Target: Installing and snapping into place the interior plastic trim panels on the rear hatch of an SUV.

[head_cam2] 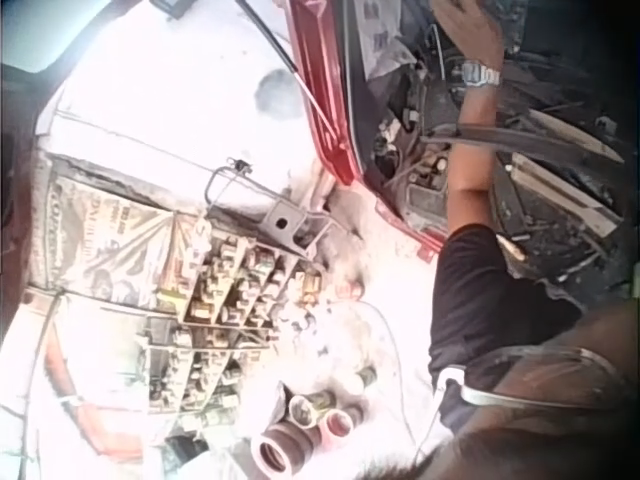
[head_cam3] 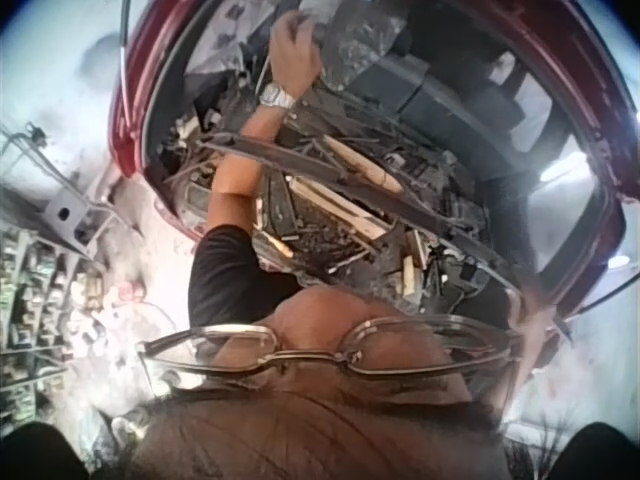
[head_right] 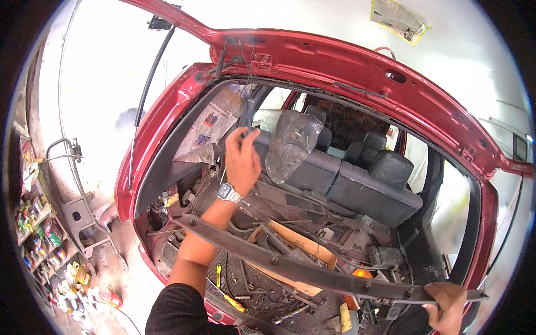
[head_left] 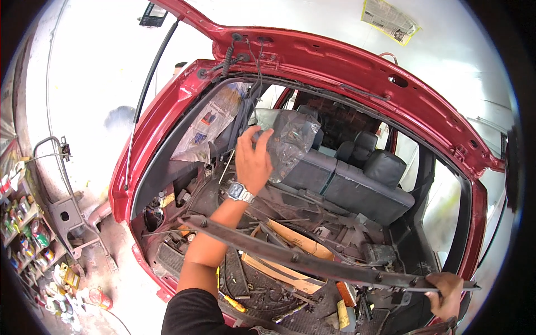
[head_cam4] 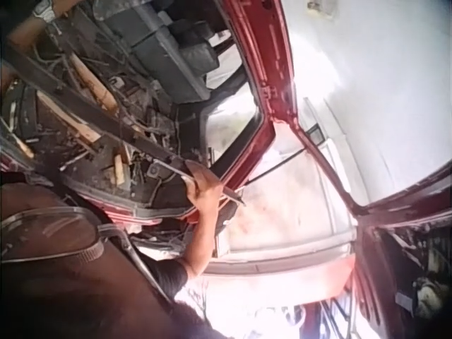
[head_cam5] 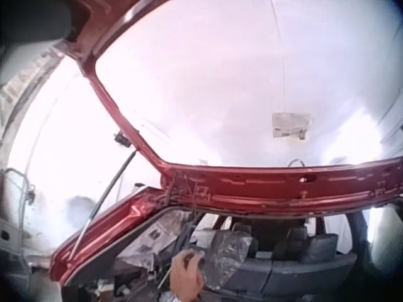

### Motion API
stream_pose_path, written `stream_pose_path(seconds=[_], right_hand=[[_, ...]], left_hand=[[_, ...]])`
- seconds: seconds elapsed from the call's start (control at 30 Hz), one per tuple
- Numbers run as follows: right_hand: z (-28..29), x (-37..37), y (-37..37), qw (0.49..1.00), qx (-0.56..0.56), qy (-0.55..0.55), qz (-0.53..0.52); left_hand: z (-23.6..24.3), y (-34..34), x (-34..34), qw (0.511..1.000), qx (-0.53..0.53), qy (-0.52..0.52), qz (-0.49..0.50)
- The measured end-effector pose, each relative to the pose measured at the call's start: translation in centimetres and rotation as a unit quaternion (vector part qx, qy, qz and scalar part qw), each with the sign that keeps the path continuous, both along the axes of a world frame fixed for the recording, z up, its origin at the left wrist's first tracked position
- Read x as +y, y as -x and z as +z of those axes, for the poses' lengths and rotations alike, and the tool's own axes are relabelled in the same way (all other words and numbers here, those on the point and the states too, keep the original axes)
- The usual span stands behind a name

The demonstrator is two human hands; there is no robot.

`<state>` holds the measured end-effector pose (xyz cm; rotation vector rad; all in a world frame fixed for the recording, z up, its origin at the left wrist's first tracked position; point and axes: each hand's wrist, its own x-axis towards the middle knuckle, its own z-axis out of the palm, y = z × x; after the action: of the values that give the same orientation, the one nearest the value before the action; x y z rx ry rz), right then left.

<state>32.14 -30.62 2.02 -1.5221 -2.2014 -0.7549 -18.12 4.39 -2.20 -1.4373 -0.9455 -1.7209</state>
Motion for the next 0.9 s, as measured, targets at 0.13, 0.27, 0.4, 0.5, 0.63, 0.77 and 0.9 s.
stream_pose_path(seconds=[0.13, 0.27, 0.4, 0.5, 0.63, 0.77, 0.9], right_hand=[[-1.9, 0.8, 2.1, 0.999, 0.023, 0.017, 0.039], [-2.6, 1.6, 4.0, 0.993, 0.048, 0.08, 0.068], [-4.2, 2.8, 5.5, 0.986, 0.091, 0.087, 0.107], [-6.1, 3.4, 6.2, 0.971, 0.171, 0.125, 0.112], [-8.9, 3.5, 6.9, 0.958, 0.225, 0.117, 0.133], [-9.4, 2.2, 7.6, 0.949, 0.268, 0.138, 0.098], [-10.9, 0.9, 5.9, 0.958, 0.238, 0.146, 0.062]], left_hand=[[-0.5, 4.2, -0.6, 0.961, 0.122, 0.145, 0.2], [0.1, 5.9, -0.6, 0.925, 0.086, 0.252, 0.272], [1.5, 5.2, 0.8, 0.879, 0.067, 0.435, 0.183], [0.8, 3.3, 2.2, 0.874, 0.04, 0.484, -0.021], [1.1, -3.5, -0.5, 0.947, 0.052, 0.308, -0.082], [3.1, -7.8, -3.3, 0.998, 0.021, 0.057, -0.026], [5.4, -9.8, -4.0, 0.991, 0.053, 0.0, -0.123]])
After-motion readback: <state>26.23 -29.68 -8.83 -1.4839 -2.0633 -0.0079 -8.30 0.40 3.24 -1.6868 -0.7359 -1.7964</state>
